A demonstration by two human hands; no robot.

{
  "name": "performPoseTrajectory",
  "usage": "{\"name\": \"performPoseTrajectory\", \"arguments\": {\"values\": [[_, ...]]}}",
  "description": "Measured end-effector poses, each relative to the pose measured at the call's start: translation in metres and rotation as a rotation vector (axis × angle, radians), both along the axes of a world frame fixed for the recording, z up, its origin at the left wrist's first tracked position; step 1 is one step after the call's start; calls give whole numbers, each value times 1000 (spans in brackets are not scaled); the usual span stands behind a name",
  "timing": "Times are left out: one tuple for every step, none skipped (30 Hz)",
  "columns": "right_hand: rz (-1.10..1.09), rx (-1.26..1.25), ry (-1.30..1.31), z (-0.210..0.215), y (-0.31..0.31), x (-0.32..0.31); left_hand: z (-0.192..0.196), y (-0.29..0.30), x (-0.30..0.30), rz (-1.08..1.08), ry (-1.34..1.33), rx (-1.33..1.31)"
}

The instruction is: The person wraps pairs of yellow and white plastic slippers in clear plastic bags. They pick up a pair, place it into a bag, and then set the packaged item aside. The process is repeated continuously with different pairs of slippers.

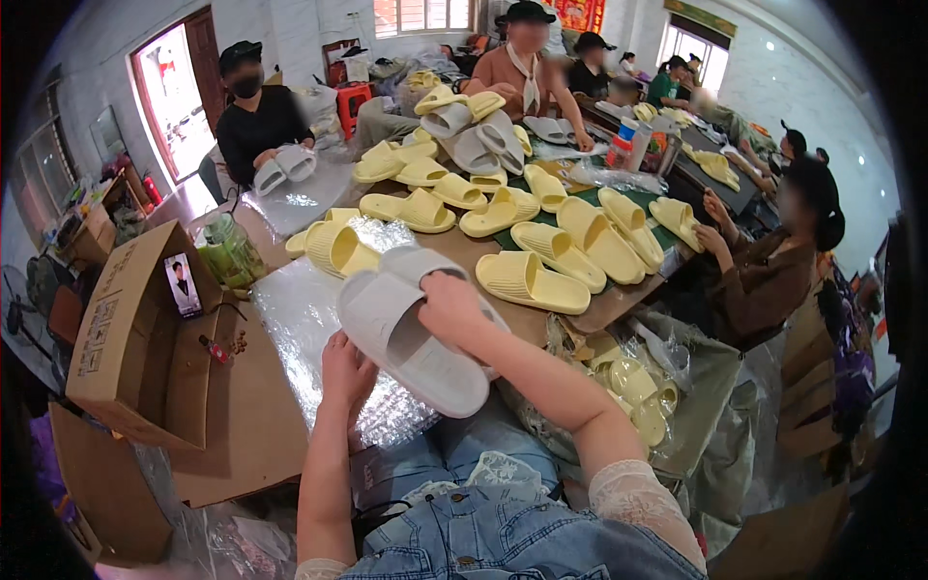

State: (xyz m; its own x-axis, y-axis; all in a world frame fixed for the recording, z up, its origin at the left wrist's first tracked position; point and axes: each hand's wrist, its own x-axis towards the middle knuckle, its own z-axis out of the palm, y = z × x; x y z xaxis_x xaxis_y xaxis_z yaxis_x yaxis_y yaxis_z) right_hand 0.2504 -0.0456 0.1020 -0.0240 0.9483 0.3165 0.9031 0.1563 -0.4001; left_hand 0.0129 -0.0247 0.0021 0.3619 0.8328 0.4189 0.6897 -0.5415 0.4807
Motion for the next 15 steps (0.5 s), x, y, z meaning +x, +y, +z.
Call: {"name": "performPoseTrajectory", "arguments": {"values": [[-2,-64,-9,-5,0,-7,-1,0,0,-21,-19,-6],[-27,-103,-20,-18,5,-11,1,-1,-1,-40,-35,-8],[4,-78,-63,-36,13,-11,5,-2,-2,-58,-51,-8],[28,-54,-108,-58,22,-6,18,-12,7,18,-182,-132],[61,-36,-159,-64,26,-5,16,-11,6,21,-159,-98],[71,105,-178,-70,31,-1,13,-11,4,25,-136,-63],[76,90,-128,-76,35,0,11,-10,3,29,-113,-28],[79,70,-83,-77,36,1,17,-13,6,22,-110,-25],[82,51,-37,-77,36,2,15,-12,7,23,-98,-35],[97,72,-2,-83,38,3,12,-9,6,24,-86,-44],[99,68,36,-86,39,3,9,-5,4,25,-72,-49],[99,66,73,-88,39,4,7,-1,3,10,-33,-70],[98,65,110,-91,37,6,3,-1,2,-1,-33,-60],[79,127,141,-93,35,7,5,-2,3,-11,-35,-45],[40,139,175,-91,27,6,5,-2,4,-26,-33,-37]]}}
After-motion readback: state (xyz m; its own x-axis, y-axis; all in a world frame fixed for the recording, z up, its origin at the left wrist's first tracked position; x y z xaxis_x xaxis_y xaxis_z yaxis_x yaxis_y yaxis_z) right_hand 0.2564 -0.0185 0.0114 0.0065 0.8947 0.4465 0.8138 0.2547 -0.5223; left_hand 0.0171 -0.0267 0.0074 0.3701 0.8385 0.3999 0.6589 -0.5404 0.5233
